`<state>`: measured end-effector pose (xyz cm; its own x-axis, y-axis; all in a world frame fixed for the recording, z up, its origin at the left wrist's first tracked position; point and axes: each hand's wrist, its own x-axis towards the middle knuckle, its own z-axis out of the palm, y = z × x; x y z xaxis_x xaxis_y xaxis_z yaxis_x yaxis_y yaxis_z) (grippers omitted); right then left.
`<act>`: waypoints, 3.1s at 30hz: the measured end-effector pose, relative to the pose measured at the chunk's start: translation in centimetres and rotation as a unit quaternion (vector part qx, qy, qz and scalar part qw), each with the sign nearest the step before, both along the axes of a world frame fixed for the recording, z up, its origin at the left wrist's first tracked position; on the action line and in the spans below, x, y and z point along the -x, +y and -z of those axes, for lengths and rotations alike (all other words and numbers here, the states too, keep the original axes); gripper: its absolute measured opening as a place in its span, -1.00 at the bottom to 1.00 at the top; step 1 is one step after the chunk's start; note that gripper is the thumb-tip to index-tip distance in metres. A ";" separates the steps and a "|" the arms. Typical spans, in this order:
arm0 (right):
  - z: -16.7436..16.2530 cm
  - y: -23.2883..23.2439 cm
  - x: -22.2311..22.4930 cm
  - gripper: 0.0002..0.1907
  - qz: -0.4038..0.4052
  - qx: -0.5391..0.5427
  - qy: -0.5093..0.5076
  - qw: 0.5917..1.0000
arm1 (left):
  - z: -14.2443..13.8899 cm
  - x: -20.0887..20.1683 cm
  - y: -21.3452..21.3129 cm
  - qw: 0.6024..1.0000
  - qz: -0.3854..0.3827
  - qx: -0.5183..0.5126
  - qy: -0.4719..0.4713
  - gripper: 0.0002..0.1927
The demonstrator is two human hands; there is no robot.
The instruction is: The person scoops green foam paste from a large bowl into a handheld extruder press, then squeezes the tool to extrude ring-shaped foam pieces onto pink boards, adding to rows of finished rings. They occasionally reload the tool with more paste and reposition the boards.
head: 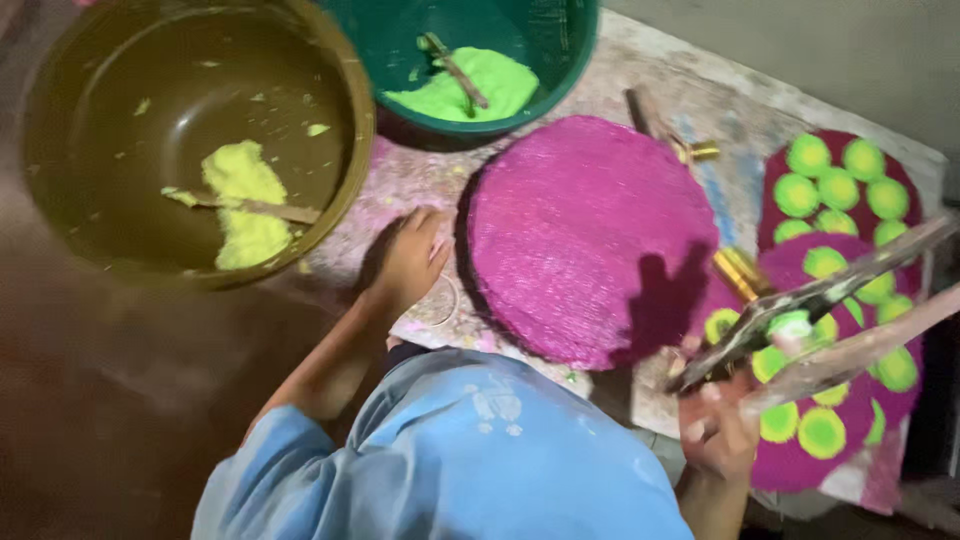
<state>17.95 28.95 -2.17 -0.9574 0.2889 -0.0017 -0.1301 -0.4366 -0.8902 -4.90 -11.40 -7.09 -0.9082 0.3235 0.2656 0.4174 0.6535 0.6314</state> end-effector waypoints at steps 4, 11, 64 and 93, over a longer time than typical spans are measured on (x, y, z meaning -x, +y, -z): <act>0.0 -2.0 2.7 -0.23 -0.048 0.023 -0.087 0.995 | 2.7 -3.7 -3.9 0.990 -0.076 0.115 0.022 -0.53; -0.4 -4.2 6.9 -0.18 -0.126 0.096 -0.016 0.987 | 4.8 -5.2 -4.0 0.978 -0.121 0.113 -0.123 -0.72; -0.3 -5.0 3.3 -0.25 -0.077 0.118 -0.040 0.989 | 0.2 5.5 7.4 0.990 0.082 0.102 -0.049 -0.65; -11.3 -11.0 20.9 -0.17 -0.384 -0.511 -0.364 0.677 | -0.6 10.1 7.9 0.310 0.252 -0.859 -0.321 -0.53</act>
